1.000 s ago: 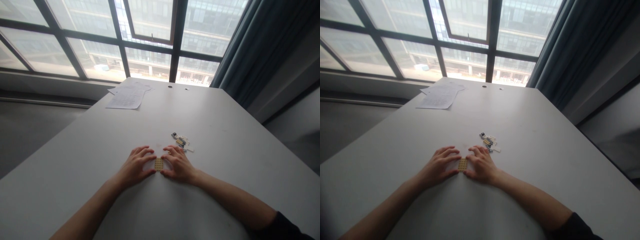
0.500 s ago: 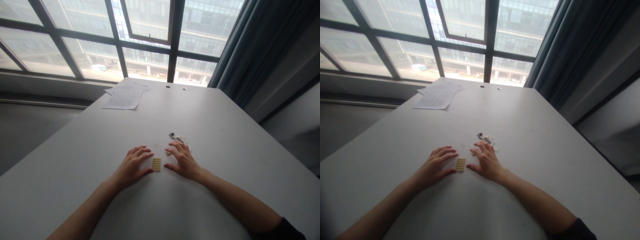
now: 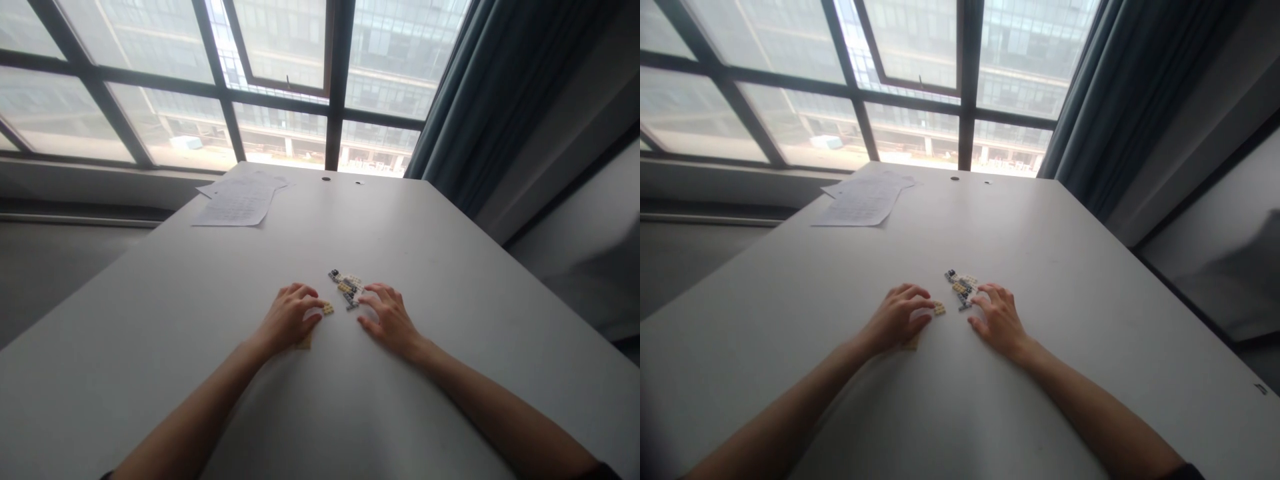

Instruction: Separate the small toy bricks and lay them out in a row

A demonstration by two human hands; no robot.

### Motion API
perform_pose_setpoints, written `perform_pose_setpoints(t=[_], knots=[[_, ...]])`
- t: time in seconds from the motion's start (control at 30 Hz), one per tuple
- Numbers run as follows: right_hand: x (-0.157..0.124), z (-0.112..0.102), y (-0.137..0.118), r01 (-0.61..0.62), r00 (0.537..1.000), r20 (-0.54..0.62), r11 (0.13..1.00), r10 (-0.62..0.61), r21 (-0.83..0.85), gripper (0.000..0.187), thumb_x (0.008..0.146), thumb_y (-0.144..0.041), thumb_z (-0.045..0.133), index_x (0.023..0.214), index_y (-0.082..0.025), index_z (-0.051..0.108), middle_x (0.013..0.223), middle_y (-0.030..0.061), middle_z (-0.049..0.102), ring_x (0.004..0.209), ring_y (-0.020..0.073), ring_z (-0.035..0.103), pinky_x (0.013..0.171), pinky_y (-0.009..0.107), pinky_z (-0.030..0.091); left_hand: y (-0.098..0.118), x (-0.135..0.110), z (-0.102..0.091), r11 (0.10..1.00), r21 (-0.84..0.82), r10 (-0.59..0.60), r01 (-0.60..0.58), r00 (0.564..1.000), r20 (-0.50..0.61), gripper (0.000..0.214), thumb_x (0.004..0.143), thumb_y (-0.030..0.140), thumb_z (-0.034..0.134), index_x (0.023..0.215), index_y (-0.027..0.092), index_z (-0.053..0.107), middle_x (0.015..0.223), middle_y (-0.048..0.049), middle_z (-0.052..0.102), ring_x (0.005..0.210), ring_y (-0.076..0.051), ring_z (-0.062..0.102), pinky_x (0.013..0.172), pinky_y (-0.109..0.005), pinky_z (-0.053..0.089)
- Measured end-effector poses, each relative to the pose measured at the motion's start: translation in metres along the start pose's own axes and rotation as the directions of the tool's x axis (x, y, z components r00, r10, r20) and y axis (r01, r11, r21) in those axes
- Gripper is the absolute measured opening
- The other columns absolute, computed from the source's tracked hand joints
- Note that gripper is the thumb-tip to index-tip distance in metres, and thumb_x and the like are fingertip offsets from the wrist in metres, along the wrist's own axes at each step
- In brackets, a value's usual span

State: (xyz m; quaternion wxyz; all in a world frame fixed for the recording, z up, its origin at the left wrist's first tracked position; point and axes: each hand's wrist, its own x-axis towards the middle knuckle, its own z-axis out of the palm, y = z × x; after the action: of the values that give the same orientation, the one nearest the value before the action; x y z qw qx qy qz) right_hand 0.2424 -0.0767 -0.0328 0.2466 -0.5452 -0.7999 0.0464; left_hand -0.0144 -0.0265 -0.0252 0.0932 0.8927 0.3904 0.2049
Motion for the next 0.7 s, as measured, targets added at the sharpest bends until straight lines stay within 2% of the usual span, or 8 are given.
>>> perform_pose_setpoints(t=[0.17,0.27,0.37,0.47,0.57,0.7], knots=[[0.01,0.004,0.001,0.013,0.999,-0.03,1.0,-0.012,0.015,0.023,0.079,-0.025,0.067,0.101,-0.022,0.066,0.125,0.0091,0.055,0.123,0.0281,0.041,0.103,0.048,0.031,0.003,0.019,0.014,1.0,0.002,0.002,-0.002,0.999,-0.035,0.009,0.081,0.031,0.062,0.081,0.026,0.07,0.098,-0.0024,0.066,0.099,-0.024,0.055,0.09,-0.044,0.041],[0.021,0.006,0.005,0.02,0.999,-0.027,0.999,-0.019,0.043,0.019,0.08,-0.022,0.066,0.099,-0.023,0.067,0.124,0.0079,0.056,0.121,0.0266,0.043,0.102,0.047,0.033,-0.002,0.026,0.017,0.999,0.032,-0.037,0.04,0.994,-0.102,0.012,0.084,0.029,0.06,0.087,0.025,0.07,0.103,-0.0041,0.066,0.101,-0.025,0.054,0.09,-0.045,0.041],[0.04,0.005,0.011,0.02,1.0,0.0,0.997,-0.02,0.07,0.025,0.082,-0.017,0.062,0.105,-0.026,0.066,0.125,0.0072,0.056,0.12,0.0251,0.044,0.101,0.048,0.034,-0.01,0.024,0.015,0.991,0.036,-0.114,0.125,0.968,-0.224,0.016,0.084,0.028,0.059,0.097,0.024,0.069,0.108,-0.0062,0.065,0.104,-0.027,0.053,0.091,-0.047,0.04],[0.062,0.001,0.016,0.042,0.993,0.103,0.996,-0.05,0.075,0.034,0.082,-0.013,0.061,0.112,-0.028,0.065,0.128,0.0068,0.055,0.122,0.025,0.043,0.101,0.048,0.035,-0.019,0.013,0.008,0.986,0.017,-0.156,0.169,0.94,-0.302,0.017,0.085,0.031,0.058,0.097,0.023,0.068,0.107,-0.0061,0.065,0.104,-0.026,0.054,0.091,-0.046,0.041],[0.079,-0.002,0.017,0.1,0.964,0.241,0.993,-0.11,0.057,0.039,0.081,-0.011,0.061,0.114,-0.03,0.064,0.133,0.0063,0.052,0.125,0.0273,0.041,0.1,0.051,0.035,-0.028,-0.005,0.001,0.985,-0.002,-0.166,0.175,0.935,-0.314,0.018,0.086,0.032,0.056,0.096,0.023,0.067,0.106,-0.0058,0.065,0.103,-0.024,0.054,0.092,-0.045,0.041],[0.09,0.001,0.017,0.161,0.931,0.327,0.986,-0.163,0.033,0.032,0.08,-0.013,0.065,0.107,-0.03,0.068,0.133,0.0066,0.053,0.125,0.0306,0.041,0.099,0.054,0.034,-0.034,-0.021,-0.002,0.984,-0.024,-0.177,0.178,0.932,-0.318,0.019,0.086,0.032,0.056,0.097,0.022,0.067,0.105,-0.0061,0.065,0.102,-0.024,0.055,0.092,-0.045,0.042]])
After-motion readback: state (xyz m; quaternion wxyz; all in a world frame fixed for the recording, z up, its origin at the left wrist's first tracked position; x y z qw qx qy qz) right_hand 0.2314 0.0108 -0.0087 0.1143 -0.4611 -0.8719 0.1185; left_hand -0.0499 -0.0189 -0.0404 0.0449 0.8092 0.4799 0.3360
